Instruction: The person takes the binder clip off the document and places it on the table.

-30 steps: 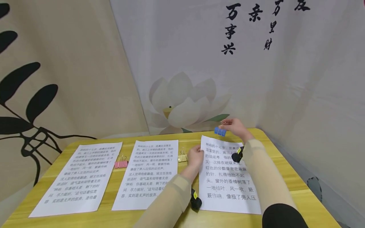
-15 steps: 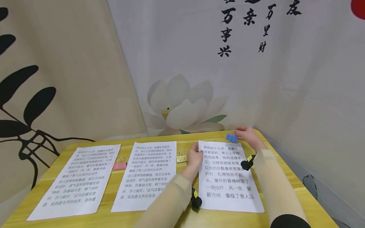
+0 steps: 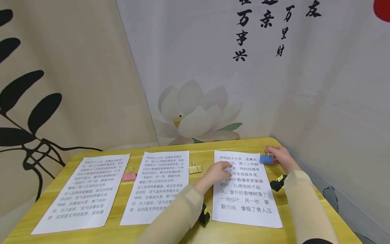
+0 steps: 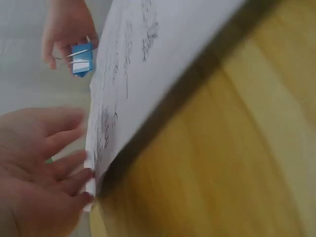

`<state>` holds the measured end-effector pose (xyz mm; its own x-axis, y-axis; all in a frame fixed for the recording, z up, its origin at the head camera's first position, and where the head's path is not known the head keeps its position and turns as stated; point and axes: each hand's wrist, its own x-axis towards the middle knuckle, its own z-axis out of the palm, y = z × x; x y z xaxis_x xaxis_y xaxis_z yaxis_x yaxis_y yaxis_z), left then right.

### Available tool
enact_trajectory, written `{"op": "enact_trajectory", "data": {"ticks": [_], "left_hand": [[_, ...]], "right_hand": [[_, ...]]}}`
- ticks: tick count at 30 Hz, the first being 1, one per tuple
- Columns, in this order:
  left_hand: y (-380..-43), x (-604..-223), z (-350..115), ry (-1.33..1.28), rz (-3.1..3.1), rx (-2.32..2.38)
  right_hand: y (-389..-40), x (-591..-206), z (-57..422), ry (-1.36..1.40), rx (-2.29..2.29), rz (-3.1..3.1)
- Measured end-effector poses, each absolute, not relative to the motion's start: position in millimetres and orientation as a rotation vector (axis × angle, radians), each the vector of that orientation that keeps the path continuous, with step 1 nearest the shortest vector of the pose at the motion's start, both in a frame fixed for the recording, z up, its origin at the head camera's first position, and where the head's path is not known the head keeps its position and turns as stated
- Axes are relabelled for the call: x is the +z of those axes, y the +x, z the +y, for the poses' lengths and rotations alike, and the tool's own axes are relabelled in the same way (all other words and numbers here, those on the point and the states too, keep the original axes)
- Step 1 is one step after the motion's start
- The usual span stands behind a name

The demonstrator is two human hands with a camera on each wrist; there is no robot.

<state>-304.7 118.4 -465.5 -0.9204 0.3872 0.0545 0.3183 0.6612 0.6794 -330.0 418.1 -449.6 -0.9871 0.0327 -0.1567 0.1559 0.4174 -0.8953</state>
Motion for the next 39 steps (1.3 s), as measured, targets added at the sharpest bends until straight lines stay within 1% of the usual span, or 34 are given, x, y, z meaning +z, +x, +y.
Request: {"op": "enact_trajectory", "data": {"ticks": [5,10,19,28,39], "left_hand": [[-302.9,-464.9,112.4,0.740,2.793,0.789],[-307.8,-466.1,104.2,0.702,2.864,0.746],[-314.5,-464.2,94.0,0.584,2.833,0.831],[-318.3,-469.0,86.5,0.495,2.756,1.098],[-323.3,-469.4,87.5,0.488,2.832,1.001]], "right_hand": [[-327.9,-457.5,421.2,0.171,-1.595,2.543],[-331.9,-460.3,416.4,0.152,-1.595,2.552],[-340.6,-462.8,404.8,0.101,-1.658,2.542],[-341.6,-464.7,401.0,0.084,-1.762,2.502],[-351.9,-471.1,397.1,0.158,-1.509,2.607]]}}
